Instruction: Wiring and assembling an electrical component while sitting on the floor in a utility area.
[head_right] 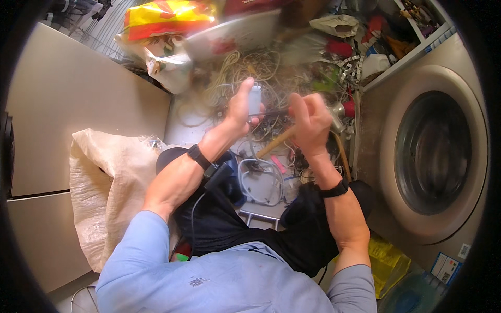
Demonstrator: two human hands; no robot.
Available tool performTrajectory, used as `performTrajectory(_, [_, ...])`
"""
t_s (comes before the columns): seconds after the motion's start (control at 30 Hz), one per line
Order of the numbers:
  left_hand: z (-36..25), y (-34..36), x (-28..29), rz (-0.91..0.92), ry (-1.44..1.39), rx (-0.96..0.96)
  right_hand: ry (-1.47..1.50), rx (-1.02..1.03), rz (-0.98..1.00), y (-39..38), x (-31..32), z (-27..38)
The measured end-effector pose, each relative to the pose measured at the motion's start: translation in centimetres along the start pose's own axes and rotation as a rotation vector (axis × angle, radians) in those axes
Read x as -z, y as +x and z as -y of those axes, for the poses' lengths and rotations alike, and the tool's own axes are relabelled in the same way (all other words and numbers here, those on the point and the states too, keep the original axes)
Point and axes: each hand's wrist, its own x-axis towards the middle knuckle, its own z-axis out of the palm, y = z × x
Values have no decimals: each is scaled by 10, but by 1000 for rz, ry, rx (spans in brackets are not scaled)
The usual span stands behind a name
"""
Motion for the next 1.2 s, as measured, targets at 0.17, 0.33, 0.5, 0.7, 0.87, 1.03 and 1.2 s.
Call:
performTrajectory(0.17, [-3,3,10,106,-40,278,-59,178,84,0,-6,3])
performTrajectory(0.33, [1,-5,5,-13,-23,35,-16,37,119,7,4,-1])
performTrajectory(0.5, [-9,-4,10,-14,62,71,110,45,117,0,-2,5])
performTrajectory(0.7, [-11,-9,8,-51,131,-158,-1,-116,241,5,13,-9])
performTrajectory(0.87, [-16,-11,10,-96,137,-69,-10,-34,276,1,12,-5])
performTrajectory(1.03, [-11,-6,9,-71,182,-111,-7,-224,247,7,13,-13])
performTrajectory(1.2, [-8,-2,15,-17,50,173,-3,28,232,-4,5,-9])
